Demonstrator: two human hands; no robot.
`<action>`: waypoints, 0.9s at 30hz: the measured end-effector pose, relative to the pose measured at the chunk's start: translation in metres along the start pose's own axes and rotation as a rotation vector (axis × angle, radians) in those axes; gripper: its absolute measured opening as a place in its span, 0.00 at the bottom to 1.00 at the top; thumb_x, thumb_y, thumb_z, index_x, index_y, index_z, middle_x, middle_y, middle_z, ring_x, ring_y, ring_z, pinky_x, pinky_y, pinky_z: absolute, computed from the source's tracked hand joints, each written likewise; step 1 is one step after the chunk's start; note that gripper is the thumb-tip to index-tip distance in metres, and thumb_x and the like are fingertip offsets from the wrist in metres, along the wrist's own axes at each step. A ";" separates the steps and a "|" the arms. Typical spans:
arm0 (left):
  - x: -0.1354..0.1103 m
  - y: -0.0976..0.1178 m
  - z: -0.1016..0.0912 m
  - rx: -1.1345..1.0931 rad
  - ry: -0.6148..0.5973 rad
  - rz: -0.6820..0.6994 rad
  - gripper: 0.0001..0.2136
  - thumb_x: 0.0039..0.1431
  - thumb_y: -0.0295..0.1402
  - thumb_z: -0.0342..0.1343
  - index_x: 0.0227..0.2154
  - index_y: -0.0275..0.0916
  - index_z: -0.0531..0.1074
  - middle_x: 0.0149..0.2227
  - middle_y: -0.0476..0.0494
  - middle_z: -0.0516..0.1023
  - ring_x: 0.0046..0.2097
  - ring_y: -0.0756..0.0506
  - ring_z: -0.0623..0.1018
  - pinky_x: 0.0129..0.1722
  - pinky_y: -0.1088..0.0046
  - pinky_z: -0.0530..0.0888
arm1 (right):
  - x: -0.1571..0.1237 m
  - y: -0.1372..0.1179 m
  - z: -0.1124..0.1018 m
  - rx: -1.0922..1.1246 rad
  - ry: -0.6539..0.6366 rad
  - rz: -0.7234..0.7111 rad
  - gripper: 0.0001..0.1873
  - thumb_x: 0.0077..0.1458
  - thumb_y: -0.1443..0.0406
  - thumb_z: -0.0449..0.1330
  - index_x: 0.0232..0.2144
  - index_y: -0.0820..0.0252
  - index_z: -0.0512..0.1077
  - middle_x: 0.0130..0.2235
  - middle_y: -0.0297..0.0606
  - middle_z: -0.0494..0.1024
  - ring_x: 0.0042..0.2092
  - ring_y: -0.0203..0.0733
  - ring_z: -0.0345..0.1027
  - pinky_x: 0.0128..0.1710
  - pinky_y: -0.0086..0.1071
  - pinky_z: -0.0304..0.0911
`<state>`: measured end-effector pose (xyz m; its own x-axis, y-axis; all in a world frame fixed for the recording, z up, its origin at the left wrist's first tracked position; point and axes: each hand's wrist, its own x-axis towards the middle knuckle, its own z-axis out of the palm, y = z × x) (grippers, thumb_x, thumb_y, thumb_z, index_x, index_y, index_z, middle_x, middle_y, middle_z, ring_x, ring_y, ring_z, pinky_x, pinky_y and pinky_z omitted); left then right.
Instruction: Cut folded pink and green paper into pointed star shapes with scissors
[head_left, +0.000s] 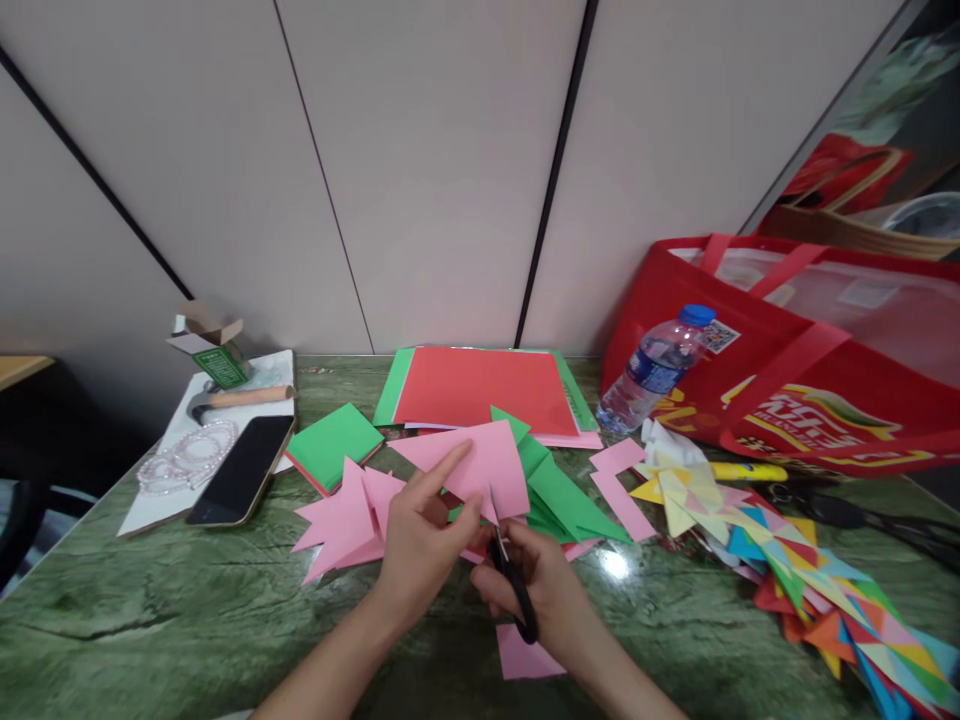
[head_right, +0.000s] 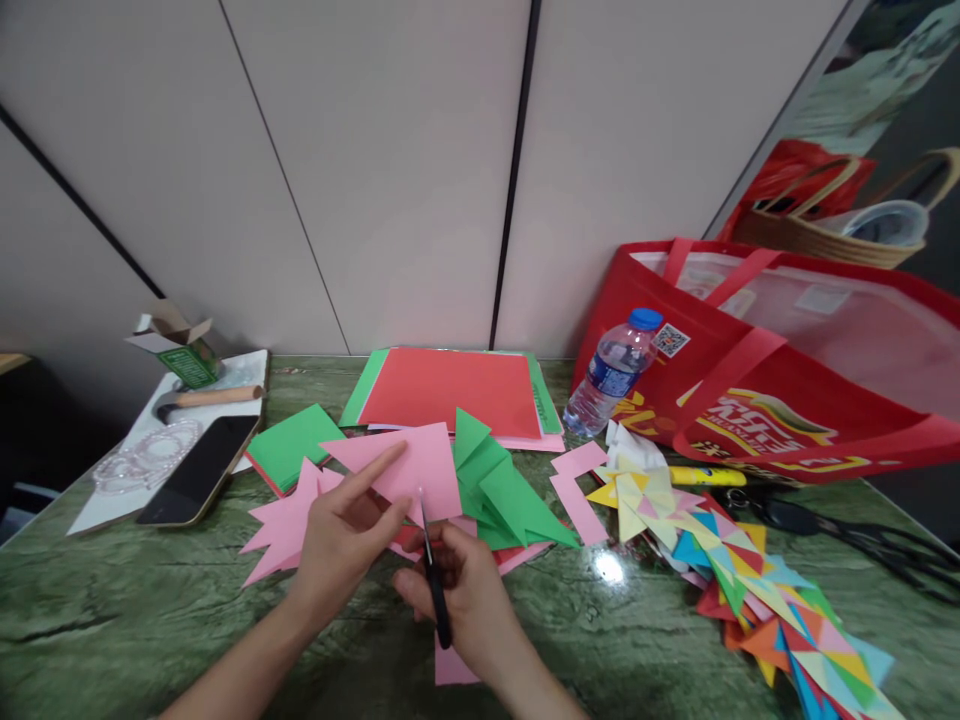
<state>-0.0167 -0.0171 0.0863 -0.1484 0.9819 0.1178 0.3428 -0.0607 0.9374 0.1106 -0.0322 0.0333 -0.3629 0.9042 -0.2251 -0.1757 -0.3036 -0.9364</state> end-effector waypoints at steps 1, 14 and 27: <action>0.000 0.000 0.000 -0.006 0.000 -0.004 0.24 0.48 0.31 0.56 0.51 0.34 0.69 0.29 0.48 0.71 0.24 0.52 0.62 0.24 0.76 0.64 | 0.000 0.000 0.000 -0.006 -0.005 -0.010 0.18 0.38 0.61 0.69 0.30 0.61 0.67 0.19 0.26 0.68 0.19 0.30 0.59 0.18 0.24 0.58; -0.001 0.000 -0.001 0.027 0.045 0.025 0.21 0.51 0.32 0.54 0.49 0.35 0.71 0.27 0.47 0.70 0.25 0.50 0.64 0.27 0.74 0.65 | 0.000 -0.003 0.003 -0.035 -0.001 -0.005 0.20 0.38 0.54 0.67 0.28 0.60 0.66 0.16 0.26 0.66 0.16 0.30 0.58 0.16 0.24 0.57; 0.000 -0.002 0.000 0.012 0.063 0.036 0.20 0.49 0.31 0.56 0.48 0.39 0.72 0.28 0.47 0.74 0.24 0.51 0.64 0.25 0.75 0.65 | 0.000 -0.001 0.001 -0.070 0.002 -0.002 0.21 0.40 0.51 0.65 0.27 0.62 0.66 0.14 0.26 0.67 0.13 0.29 0.57 0.13 0.23 0.54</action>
<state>-0.0174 -0.0173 0.0848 -0.1933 0.9660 0.1720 0.3600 -0.0932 0.9283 0.1097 -0.0320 0.0341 -0.3603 0.9057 -0.2234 -0.1120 -0.2798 -0.9535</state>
